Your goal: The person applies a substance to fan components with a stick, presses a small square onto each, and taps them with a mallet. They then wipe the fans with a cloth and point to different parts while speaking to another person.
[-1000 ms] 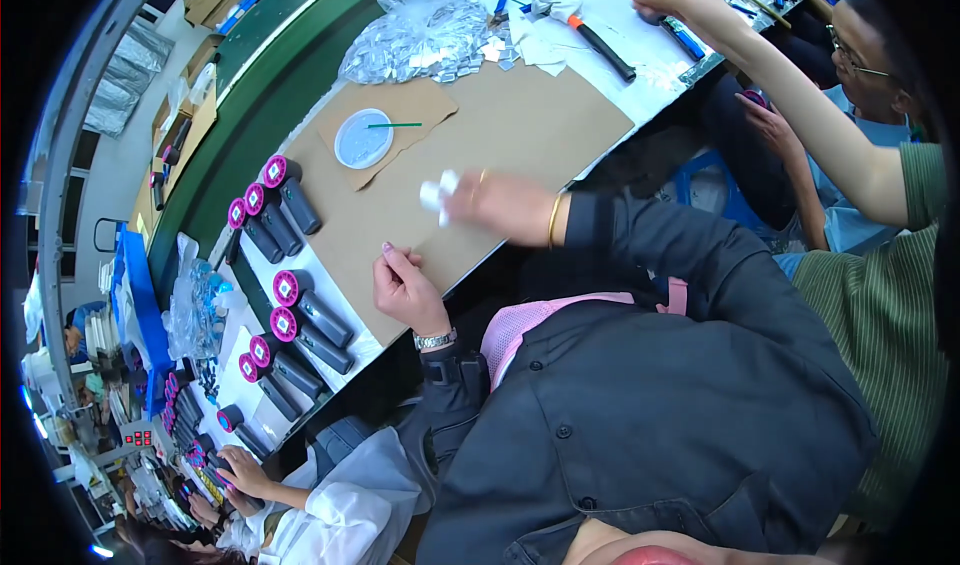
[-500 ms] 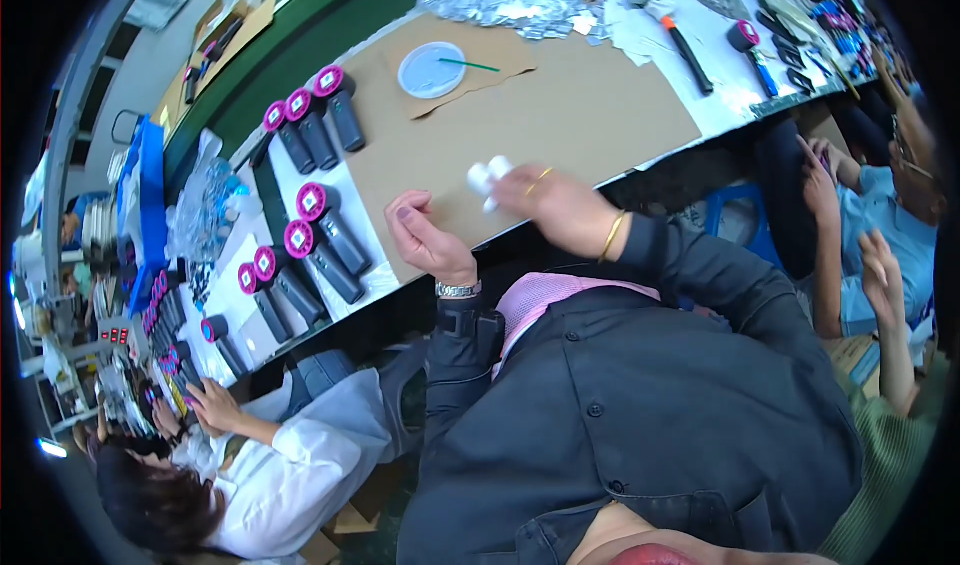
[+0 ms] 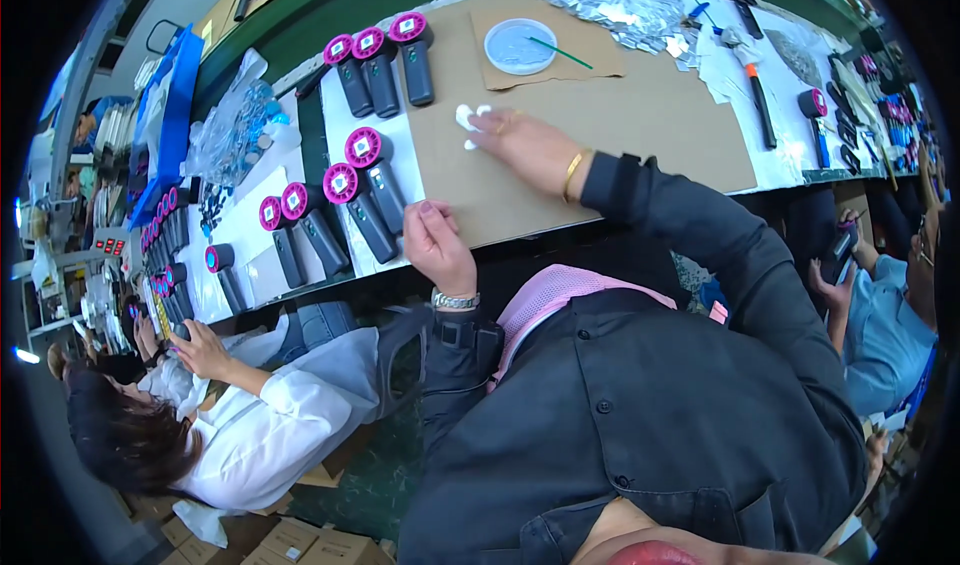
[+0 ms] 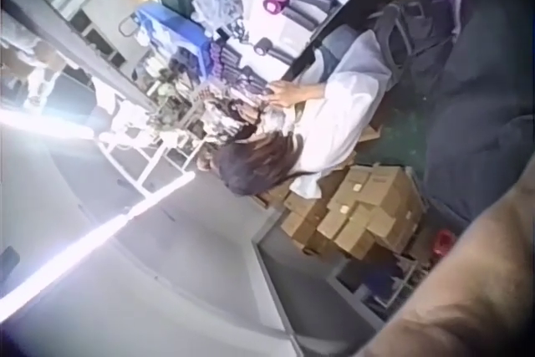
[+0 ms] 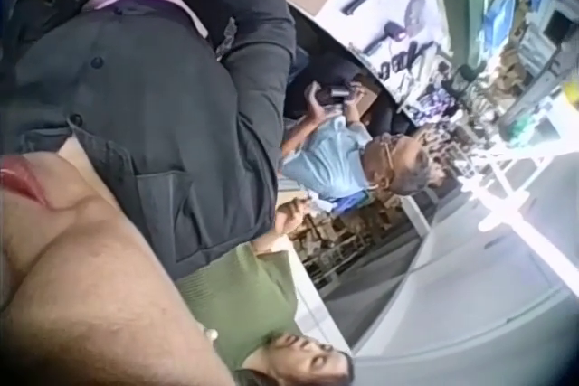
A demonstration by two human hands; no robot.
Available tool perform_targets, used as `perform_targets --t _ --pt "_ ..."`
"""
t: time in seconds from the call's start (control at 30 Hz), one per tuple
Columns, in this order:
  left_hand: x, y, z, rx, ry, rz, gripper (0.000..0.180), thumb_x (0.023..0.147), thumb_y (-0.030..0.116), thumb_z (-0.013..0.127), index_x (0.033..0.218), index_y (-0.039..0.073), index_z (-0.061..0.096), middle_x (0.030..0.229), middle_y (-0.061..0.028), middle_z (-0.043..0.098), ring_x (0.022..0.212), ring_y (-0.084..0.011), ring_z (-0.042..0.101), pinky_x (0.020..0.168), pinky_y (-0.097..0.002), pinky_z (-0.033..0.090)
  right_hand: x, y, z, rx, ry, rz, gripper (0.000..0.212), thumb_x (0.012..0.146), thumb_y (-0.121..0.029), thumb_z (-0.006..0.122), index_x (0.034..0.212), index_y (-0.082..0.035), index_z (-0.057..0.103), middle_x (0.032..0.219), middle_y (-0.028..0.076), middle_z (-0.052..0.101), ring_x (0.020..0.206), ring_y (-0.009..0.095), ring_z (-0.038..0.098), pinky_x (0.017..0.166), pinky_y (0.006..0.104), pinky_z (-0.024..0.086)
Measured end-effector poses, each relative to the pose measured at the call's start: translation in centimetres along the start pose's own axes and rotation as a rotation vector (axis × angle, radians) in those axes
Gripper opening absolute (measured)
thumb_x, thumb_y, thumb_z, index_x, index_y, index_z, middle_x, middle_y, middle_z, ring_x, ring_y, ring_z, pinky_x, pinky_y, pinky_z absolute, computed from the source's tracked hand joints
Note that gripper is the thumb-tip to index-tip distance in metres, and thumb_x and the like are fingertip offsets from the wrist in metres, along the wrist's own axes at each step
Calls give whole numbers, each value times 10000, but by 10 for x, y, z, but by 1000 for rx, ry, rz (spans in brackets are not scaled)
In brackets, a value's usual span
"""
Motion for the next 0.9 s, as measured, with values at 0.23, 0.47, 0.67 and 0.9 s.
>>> perform_targets --t 0.23,0.47,0.67,0.9 --pt "-10 -16 -4 83 2 144 380 1130 160 433 780 26 494 678 -38 524 551 -125 464 517 -293 339 -9 -52 1 106 -161 -202 387 996 -139 576 1368 -67 655 1189 154 713 1158 323 666 945 411 571" --pt "-13 -22 -4 -80 -5 45 299 1120 137 421 846 31 476 701 -72 519 580 -148 467 519 -317 363 31 -47 6 67 -329 -93 380 979 -152 568 1340 -120 682 1449 71 642 1307 285 610 1062 381 527" --pt "-17 -24 -3 -332 133 98 238 1154 209 384 976 55 420 756 -62 473 578 -99 383 505 -245 337 5 -55 0 168 -228 -278 381 987 -153 550 1348 -98 657 1380 118 677 1306 265 628 1017 398 558" --pt "-15 -25 -4 -359 133 44 216 1151 193 378 988 55 415 782 -57 466 592 -96 387 516 -244 341 27 -53 24 -4 -253 -133 421 1005 -169 507 1398 -152 657 1538 123 576 1403 277 566 1101 388 507"
Point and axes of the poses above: each hand's wrist, its own x-axis towards the middle knuckle, its own z-axis out of the palm, y = z × x, the point moved 4 cm from there along x, towards the middle knuckle
